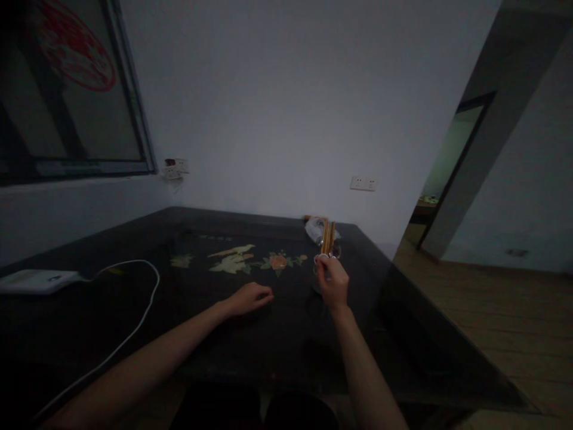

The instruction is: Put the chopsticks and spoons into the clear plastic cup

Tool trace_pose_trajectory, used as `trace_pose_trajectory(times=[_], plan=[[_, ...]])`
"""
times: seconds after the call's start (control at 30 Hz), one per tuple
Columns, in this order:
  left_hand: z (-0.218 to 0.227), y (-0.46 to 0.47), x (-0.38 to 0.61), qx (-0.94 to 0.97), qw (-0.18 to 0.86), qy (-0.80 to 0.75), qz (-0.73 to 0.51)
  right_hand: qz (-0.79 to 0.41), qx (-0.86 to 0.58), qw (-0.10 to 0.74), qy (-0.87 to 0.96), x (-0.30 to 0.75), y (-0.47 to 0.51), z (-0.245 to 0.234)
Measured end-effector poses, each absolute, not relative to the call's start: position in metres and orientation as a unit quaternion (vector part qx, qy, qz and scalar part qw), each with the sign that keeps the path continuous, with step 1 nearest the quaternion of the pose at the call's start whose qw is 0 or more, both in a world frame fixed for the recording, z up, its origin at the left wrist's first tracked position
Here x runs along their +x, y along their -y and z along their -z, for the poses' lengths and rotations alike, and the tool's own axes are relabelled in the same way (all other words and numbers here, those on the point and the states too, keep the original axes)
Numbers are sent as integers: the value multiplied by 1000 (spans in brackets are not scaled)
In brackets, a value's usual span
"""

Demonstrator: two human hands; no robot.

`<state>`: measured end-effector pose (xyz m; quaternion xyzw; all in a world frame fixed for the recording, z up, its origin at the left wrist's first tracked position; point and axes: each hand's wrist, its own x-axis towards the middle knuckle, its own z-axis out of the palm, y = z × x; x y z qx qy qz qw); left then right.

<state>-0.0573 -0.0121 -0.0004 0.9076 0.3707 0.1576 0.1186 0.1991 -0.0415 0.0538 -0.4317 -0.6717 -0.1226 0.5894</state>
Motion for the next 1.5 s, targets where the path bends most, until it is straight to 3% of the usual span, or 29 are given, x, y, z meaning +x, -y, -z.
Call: trace_pose_trajectory(times=[0.23, 0.37, 0.53, 0.9, 1.5], plan=[[-4, 15, -57, 904, 128, -378, -156, 98, -434, 808, 387, 252, 29, -62], [-4, 15, -57, 905, 135, -374, -153, 31, -433, 855, 282, 281, 11, -50], [-1, 13, -57, 907, 134, -367, -157, -131, -479, 832, 248, 301, -14, -20], [1, 12, -58, 908, 128, -366, -159, -408, -575, 660, 260, 296, -21, 8], [2, 12, -58, 902, 148, -364, -177, -427, -554, 663, 267, 260, -29, 21]])
